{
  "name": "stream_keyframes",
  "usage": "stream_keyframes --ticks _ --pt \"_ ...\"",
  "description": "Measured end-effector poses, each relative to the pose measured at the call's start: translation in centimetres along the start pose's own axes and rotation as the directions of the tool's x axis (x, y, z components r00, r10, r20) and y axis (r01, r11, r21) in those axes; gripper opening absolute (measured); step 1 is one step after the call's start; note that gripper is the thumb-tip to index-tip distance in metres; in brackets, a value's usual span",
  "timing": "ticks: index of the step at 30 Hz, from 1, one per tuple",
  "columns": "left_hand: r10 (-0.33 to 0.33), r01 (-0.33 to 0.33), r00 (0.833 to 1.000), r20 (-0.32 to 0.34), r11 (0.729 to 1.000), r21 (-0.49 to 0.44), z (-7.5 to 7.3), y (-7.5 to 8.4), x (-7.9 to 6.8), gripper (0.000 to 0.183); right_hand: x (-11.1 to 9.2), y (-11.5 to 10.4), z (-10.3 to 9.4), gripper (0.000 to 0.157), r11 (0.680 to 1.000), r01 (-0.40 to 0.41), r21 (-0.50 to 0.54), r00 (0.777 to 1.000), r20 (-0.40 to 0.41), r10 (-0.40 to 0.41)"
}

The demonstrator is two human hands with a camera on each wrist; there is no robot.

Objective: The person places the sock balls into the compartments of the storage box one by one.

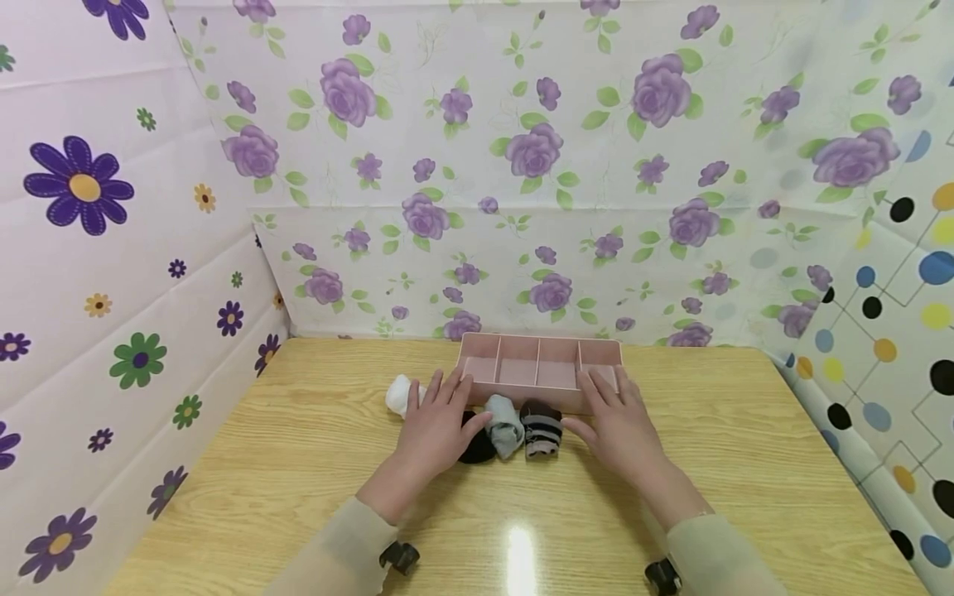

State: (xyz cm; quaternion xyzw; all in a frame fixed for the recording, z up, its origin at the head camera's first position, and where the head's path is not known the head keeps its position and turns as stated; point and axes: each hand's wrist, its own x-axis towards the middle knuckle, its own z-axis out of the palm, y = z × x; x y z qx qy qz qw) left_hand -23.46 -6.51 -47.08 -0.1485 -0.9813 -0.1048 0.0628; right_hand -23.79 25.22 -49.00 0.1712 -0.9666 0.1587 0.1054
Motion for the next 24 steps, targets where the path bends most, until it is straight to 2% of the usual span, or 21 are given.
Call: stream_keyframes --ticks 6,13,17,24 --pt "-0.002 0.002 1.000 -0.013 1.000 0.001 -0.3 -0.2 0.0 0.080 -0.5 -0.1 -0.2 0.090 0.998 -0.055 0.023 0.998 -0.009 0.055" --pt "-0.004 0.005 0.997 -0.083 1.000 0.013 -1.0 -1.0 0.1 0.080 -0.8 0.2 -0.5 0.089 0.995 -0.086 0.040 0.996 -0.002 0.087" --pt "-0.029 0.028 0.995 -0.099 1.000 -0.004 -1.3 -1.8 0.2 0.082 -0.9 0.5 -0.5 0.089 0.996 -0.087 0.036 0.996 0.014 0.087" --pt "-0.097 0.095 0.992 -0.077 0.995 -0.022 -2.1 -3.3 0.1 0.085 -1.0 0.8 -0.3 0.090 0.996 -0.079 0.045 0.997 0.016 0.078"
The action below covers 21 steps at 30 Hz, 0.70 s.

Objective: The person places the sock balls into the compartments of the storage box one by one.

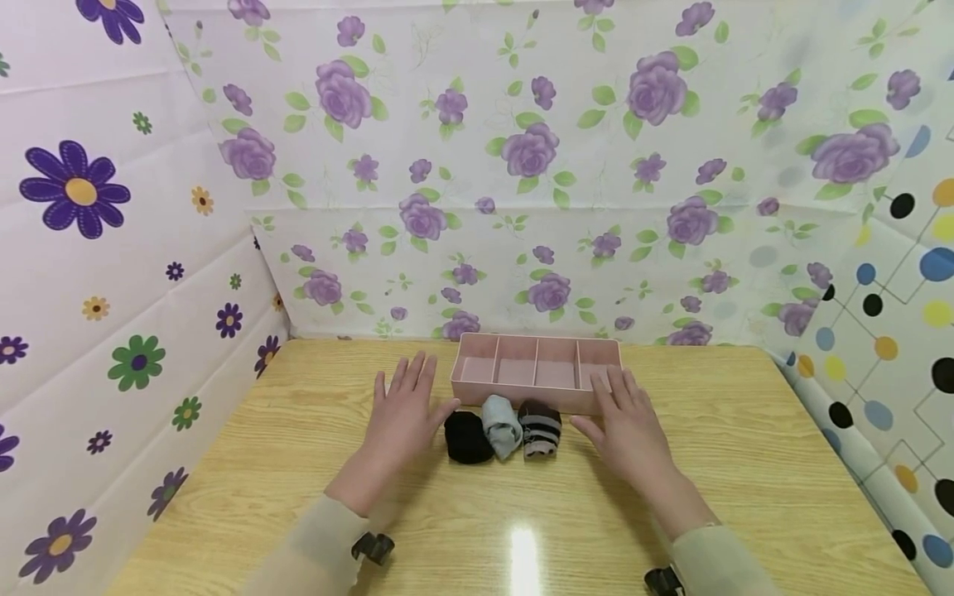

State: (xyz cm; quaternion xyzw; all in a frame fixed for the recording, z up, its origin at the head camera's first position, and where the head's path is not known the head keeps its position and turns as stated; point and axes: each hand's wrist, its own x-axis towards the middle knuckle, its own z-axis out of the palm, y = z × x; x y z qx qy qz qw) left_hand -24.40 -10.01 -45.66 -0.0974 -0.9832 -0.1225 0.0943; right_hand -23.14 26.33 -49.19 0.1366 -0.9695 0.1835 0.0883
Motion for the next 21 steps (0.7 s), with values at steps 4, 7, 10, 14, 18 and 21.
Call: stream_keyframes --ticks 4,7,10,14,18,21 --pt "-0.021 0.020 1.000 -0.005 1.000 -0.014 -0.3 -1.2 0.0 0.088 0.0 0.1 0.1 0.090 1.000 -0.001 0.001 1.000 0.005 0.001" --pt "-0.035 0.035 0.999 -0.004 0.999 -0.017 -0.3 -2.1 0.0 0.090 0.0 0.1 0.1 0.090 1.000 0.002 0.004 1.000 0.004 -0.002" --pt "-0.050 0.050 0.999 0.000 0.998 -0.028 -0.2 -2.8 0.2 0.092 0.0 0.1 0.0 0.089 1.000 0.003 0.010 1.000 0.001 -0.003" --pt "-0.071 0.071 0.997 0.003 0.996 -0.050 0.0 -3.8 0.2 0.094 -0.1 0.0 -0.1 0.090 1.000 0.000 0.017 1.000 0.010 0.000" --pt "-0.085 0.086 0.996 0.012 0.995 -0.059 0.4 -4.7 0.1 0.097 0.0 0.1 0.0 0.090 1.000 -0.002 0.029 1.000 0.012 0.002" --pt "-0.099 0.100 0.995 0.023 0.993 -0.066 0.6 -5.2 0.2 0.099 0.0 0.2 0.1 0.090 0.999 -0.007 0.042 1.000 0.013 0.006"
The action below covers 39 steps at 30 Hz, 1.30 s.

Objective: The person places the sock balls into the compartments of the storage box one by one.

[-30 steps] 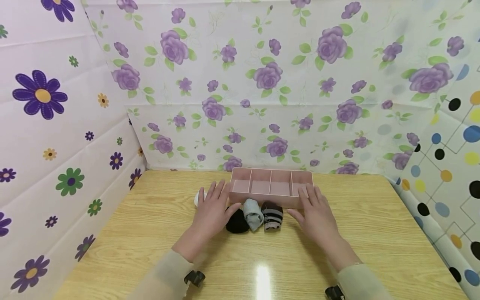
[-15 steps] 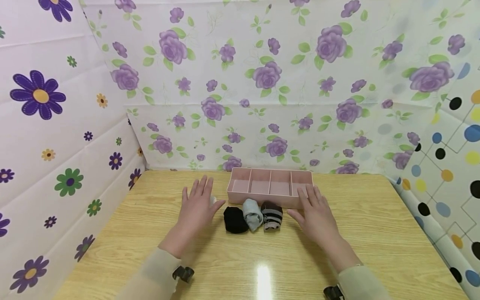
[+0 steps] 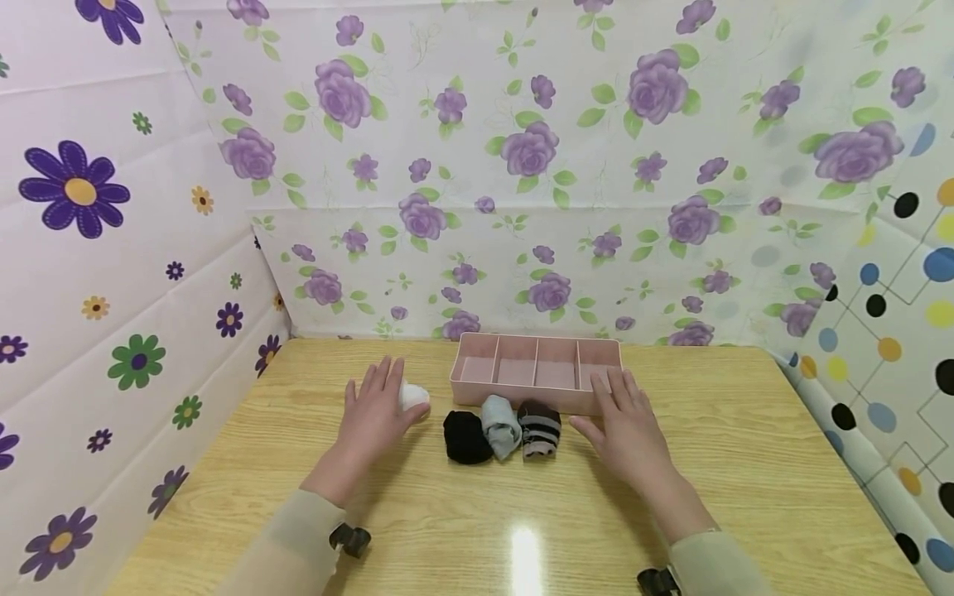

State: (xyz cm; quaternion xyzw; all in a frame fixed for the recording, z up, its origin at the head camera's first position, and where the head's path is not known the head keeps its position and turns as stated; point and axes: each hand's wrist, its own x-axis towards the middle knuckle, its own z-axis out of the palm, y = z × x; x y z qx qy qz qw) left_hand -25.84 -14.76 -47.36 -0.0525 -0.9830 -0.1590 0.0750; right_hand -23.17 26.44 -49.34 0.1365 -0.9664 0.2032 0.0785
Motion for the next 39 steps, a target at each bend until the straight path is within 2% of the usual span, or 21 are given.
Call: stream_keyframes --ticks 15,26,39 --pt "-0.021 0.021 1.000 0.016 1.000 -0.018 0.65 -0.76 0.09 0.100 0.00 0.08 0.04 0.089 1.000 -0.014 0.026 1.000 0.006 0.014" --pt "-0.039 0.039 0.999 0.011 0.999 0.009 0.65 -0.65 0.22 0.090 -0.10 -0.13 -0.19 0.089 0.997 -0.035 0.075 0.999 0.011 0.034" --pt "-0.012 0.013 0.998 -0.061 1.000 0.010 0.56 -0.49 0.45 0.078 -0.08 -0.05 -0.01 0.089 0.995 -0.045 0.086 0.999 0.008 0.044"
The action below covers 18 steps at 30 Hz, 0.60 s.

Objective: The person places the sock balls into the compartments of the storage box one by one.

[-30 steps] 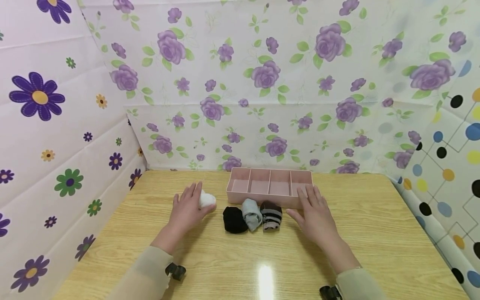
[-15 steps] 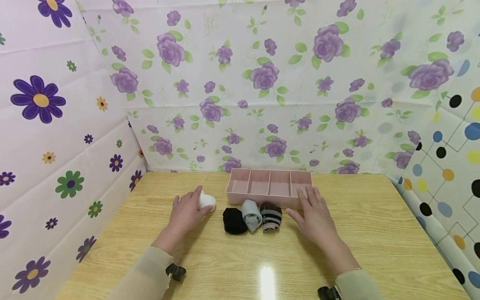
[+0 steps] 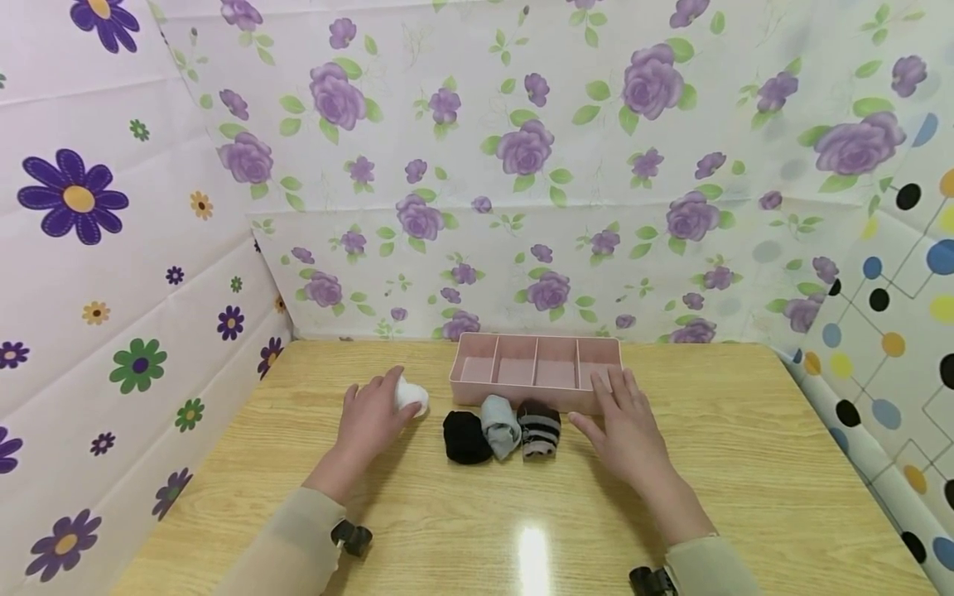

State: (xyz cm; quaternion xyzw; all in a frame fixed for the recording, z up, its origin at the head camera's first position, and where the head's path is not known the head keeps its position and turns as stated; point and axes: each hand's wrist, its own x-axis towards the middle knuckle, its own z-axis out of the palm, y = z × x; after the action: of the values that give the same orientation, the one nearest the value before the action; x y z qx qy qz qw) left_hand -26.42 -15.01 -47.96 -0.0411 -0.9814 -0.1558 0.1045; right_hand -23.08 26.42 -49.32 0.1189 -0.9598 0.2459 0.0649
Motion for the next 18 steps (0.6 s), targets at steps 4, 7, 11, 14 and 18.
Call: stream_keyframes --ticks 4,7,11,14,18 --pt "0.008 -0.009 1.000 -0.021 1.000 -0.009 -0.3 0.3 0.3 0.078 0.0 -0.1 -0.2 0.089 1.000 0.001 0.005 1.000 -0.001 -0.001" --pt "0.015 -0.016 0.999 -0.041 1.000 -0.023 -0.6 0.7 0.5 0.078 0.0 -0.1 -0.2 0.089 1.000 0.000 0.006 1.000 -0.002 0.000" --pt "0.019 -0.022 0.998 -0.064 0.999 -0.045 -1.2 1.4 0.8 0.079 0.0 -0.1 -0.1 0.089 1.000 -0.006 0.013 1.000 0.000 0.006" --pt "0.017 -0.023 0.997 -0.073 0.997 -0.069 -1.7 1.9 1.0 0.080 0.0 -0.1 -0.1 0.090 1.000 -0.012 0.016 1.000 0.002 0.012" --pt "0.022 -0.033 0.994 -0.103 0.994 -0.109 -2.1 2.5 1.4 0.080 0.0 -0.1 -0.1 0.090 1.000 -0.015 0.015 1.000 -0.001 0.015"
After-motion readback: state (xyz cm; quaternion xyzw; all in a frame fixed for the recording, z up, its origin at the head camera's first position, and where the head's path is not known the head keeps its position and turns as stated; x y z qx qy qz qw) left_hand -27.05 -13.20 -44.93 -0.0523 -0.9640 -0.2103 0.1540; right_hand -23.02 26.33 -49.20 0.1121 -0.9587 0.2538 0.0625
